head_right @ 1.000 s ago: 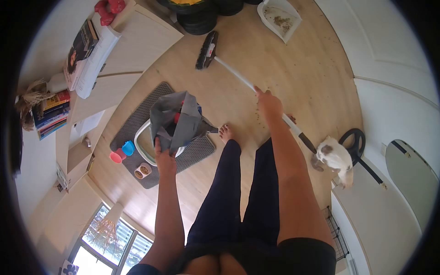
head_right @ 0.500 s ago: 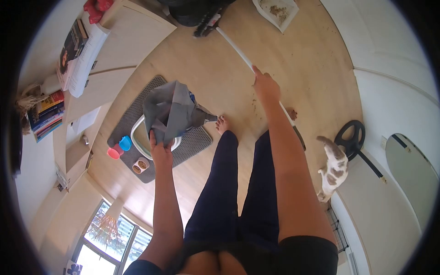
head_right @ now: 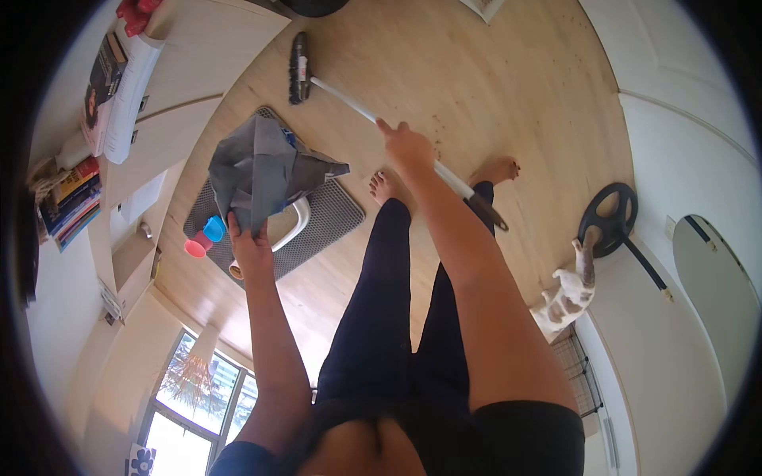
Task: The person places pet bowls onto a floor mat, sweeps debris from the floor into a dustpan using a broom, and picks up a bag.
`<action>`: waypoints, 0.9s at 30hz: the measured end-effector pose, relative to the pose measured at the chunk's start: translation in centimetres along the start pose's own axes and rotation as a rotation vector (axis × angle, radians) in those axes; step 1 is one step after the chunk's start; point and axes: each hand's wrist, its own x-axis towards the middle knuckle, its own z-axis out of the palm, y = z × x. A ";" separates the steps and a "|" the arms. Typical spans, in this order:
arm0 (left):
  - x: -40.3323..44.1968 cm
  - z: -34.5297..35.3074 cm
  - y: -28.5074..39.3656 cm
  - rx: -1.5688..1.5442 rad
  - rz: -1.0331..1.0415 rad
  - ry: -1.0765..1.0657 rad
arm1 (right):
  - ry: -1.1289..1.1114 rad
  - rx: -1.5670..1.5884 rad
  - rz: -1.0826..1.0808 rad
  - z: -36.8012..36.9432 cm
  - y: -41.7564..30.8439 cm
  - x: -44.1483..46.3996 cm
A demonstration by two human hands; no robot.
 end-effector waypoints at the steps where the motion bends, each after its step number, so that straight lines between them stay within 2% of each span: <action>1: 0.1 -0.2 0.1 0.007 -0.008 0.000 | -0.020 0.004 0.007 0.5 0.0 0.2; 4: 0.5 -0.4 0.5 -0.017 -0.004 -0.040 | -0.032 -0.148 -0.053 0.1 5.3 -2.7; 6: 0.9 -0.4 0.7 0.000 -0.004 -0.048 | -0.124 -0.262 0.054 -0.9 9.8 -6.2; 7: 1.0 -0.4 0.6 -0.004 -0.007 -0.051 | -0.044 -0.310 0.057 -0.8 12.8 -8.6; 9: 1.3 -0.5 0.4 0.003 -0.015 -0.086 | -0.057 -0.369 0.078 -0.9 18.5 -12.4; 12: 1.4 0.3 0.1 0.009 -0.035 -0.105 | 0.012 -0.456 0.090 -2.7 22.9 -16.5; 15: 1.5 1.3 -0.1 0.049 -0.035 -0.134 | 0.031 -0.513 0.155 -4.7 23.5 -18.5; 19: 1.6 2.2 -0.3 0.078 -0.059 -0.162 | 0.081 -0.449 0.134 -7.5 19.9 -19.8; 24: 1.6 3.6 -1.2 0.061 -0.082 -0.226 | -0.069 -0.470 -0.033 -5.7 17.0 -19.8; 27: 1.3 5.5 -1.8 0.080 -0.089 -0.230 | -0.107 -0.500 -0.107 -4.4 19.5 -19.7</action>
